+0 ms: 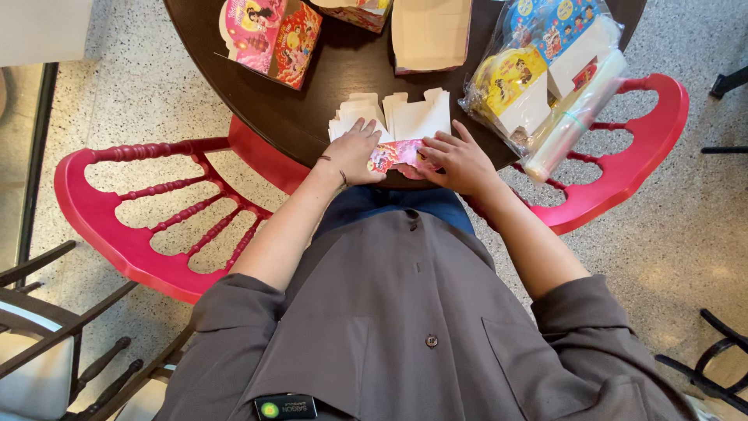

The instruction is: The person assembles small, flat-packed paper boxes by folding and interlocking the flaps. They handle multiple boxes one at a time, placing completed units on the table.

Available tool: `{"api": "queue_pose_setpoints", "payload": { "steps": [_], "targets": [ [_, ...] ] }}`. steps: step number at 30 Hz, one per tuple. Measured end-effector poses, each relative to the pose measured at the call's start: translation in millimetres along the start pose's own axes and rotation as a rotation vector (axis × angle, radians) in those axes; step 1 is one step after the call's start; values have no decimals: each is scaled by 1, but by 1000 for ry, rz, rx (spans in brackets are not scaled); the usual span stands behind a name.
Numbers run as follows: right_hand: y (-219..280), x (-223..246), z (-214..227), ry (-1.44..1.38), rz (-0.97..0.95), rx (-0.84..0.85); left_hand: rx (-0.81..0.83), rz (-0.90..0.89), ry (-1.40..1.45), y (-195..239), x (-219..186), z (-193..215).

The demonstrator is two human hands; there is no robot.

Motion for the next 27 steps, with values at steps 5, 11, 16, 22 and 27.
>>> {"api": "queue_pose_setpoints", "payload": {
  "steps": [5,11,16,22,27],
  "targets": [
    [-16,6,38,-36,24,-137,-311,-130,168,19,-20,49],
    [-33,6,123,-256,-253,-573,-900,416,609,51,20,107],
    [-40,19,131,-381,-315,-570,-867,474,877,33,7,87],
    [-31,27,108,-418,-374,-529,-909,507,1024,23,-3,67],
    [-35,50,106,-327,-224,-605,-819,891,1501,23,12,9]
  ]
}}
Point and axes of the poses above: each hand's wrist, its own y-axis away from the middle knuckle, its own z-axis out of the back of the hand, x = y × z, the point moved 10 cm from there along -y, towards the middle knuckle, and after that the axes turned 14 degrees about -x, right-handed, at the moved point
